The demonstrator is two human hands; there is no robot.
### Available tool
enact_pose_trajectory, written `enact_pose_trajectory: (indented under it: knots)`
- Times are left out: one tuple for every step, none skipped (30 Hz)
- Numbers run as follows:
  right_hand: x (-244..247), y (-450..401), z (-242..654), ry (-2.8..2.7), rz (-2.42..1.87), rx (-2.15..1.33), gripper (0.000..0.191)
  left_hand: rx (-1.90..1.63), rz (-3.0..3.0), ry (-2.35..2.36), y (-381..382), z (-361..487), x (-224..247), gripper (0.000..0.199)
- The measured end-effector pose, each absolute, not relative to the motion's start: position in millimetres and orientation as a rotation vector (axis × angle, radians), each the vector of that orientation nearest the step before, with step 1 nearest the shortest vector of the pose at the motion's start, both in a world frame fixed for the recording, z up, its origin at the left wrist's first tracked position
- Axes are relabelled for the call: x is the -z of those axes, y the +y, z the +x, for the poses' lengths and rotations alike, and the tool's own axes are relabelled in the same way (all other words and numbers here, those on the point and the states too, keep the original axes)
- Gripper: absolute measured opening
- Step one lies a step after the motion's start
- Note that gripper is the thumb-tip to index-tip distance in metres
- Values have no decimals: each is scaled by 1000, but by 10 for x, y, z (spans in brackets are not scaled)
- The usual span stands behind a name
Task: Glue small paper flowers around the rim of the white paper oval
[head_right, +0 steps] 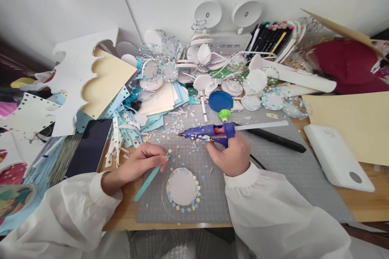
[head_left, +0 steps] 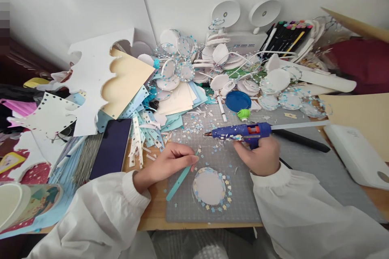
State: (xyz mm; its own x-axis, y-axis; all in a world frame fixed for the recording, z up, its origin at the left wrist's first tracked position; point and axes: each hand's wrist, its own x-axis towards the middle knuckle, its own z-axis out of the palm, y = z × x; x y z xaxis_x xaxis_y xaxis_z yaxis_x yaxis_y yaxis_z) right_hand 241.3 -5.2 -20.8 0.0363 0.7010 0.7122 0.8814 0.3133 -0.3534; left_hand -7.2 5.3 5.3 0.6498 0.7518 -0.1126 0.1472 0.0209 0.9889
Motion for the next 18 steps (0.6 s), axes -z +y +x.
enact_pose_trajectory:
  knots:
    - [215,-47,2448,-1698,-1463,289,16,-554,1504,785,52,-72,-54,35]
    - [223,-42,2491,-1680,-1491,319,15,-553,1501,784,50,-72,-56,35]
    - [232,-38,2541,-1658,-1529,351,16,-552,1497,782,49,-71,-59,35]
    - [244,-36,2596,-1639,-1580,381,16,-552,1491,781,48,-71,-62,35]
    - [258,-35,2654,-1621,-1643,412,18,-551,1483,782,47,-70,-65,35]
    - [275,-37,2713,-1617,-1712,432,20,-550,1475,780,46,-70,-68,35]
    - [293,-39,2771,-1620,-1777,450,23,-549,1467,779,45,-71,-71,35]
    - [313,-42,2824,-1623,-1830,467,25,-549,1458,778,44,-71,-73,35]
    - [333,-43,2873,-1644,-1865,469,27,-548,1448,779,44,-72,-75,34]
    - [354,-43,2915,-1683,-1876,455,27,-546,1438,780,43,-73,-74,34]
    - [373,-41,2950,-1736,-1867,424,26,-545,1425,782,42,-74,-72,34]
    - [390,-38,2978,-1792,-1842,384,23,-546,1412,787,41,-76,-68,34]
    - [404,-38,2999,-1837,-1811,351,21,-547,1396,792,40,-77,-61,34]
    - [413,-42,3014,-1866,-1781,333,20,-548,1379,795,39,-80,-52,34]
    - [416,-53,3024,-1875,-1764,335,20,-549,1360,799,37,-82,-41,34]
    - [413,-75,3033,-1861,-1760,359,22,-550,1340,804,36,-85,-27,34]
    - [405,-107,3041,-1841,-1765,392,24,-551,1320,812,34,-88,-13,33]
    - [392,-151,3049,-1822,-1772,425,26,-552,1297,818,32,-92,1,33]
